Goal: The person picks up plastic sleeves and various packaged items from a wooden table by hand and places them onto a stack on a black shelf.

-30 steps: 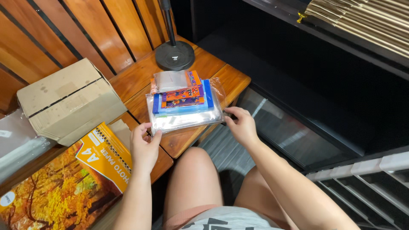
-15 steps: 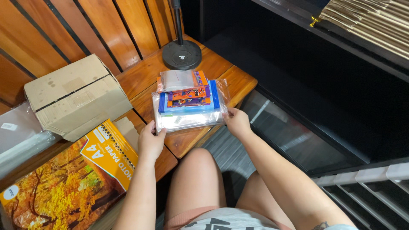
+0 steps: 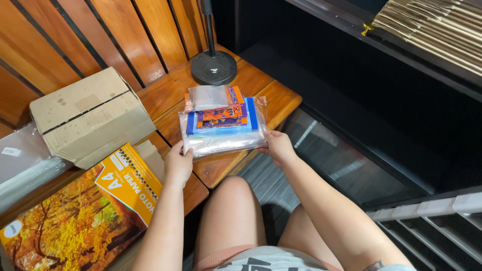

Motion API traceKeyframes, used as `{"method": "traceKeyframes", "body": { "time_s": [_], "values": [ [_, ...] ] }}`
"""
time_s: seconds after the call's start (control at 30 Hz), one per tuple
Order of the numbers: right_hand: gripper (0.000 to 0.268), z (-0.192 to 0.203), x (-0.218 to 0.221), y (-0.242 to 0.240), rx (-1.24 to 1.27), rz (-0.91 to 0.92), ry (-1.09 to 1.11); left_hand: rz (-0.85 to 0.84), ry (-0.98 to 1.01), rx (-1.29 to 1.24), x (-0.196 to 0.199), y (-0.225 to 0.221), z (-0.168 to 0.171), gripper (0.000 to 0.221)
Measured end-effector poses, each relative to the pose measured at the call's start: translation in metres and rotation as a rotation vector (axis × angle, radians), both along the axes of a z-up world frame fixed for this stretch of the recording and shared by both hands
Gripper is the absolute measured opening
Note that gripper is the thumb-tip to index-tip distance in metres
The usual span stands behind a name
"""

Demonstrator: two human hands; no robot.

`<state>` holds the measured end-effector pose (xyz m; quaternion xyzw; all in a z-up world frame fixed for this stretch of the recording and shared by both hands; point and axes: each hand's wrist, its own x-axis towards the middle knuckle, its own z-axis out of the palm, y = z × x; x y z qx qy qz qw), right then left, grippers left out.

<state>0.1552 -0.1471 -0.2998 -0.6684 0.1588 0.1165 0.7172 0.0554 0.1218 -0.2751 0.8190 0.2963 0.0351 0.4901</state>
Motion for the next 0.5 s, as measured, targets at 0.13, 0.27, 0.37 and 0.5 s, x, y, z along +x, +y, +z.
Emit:
{"method": "traceKeyframes", "body": {
  "time_s": [0.13, 0.27, 0.37, 0.5],
  "values": [
    [0.040, -0.007, 0.010, -0.005, 0.031, -0.020, -0.021, 0.057, -0.126, -0.253, -0.006, -0.008, 0.025, 0.053],
    [0.038, -0.001, 0.012, -0.008, 0.055, -0.012, -0.026, 0.092, -0.138, -0.328, -0.008, -0.008, 0.037, 0.053],
    [0.036, 0.004, 0.009, -0.012, 0.090, -0.014, -0.024, 0.062, -0.171, -0.370, -0.005, -0.003, 0.028, 0.057],
    [0.031, 0.003, 0.004, -0.020, 0.132, -0.044, 0.002, 0.026, -0.159, -0.354, -0.013, -0.006, 0.032, 0.056]
  ]
}}
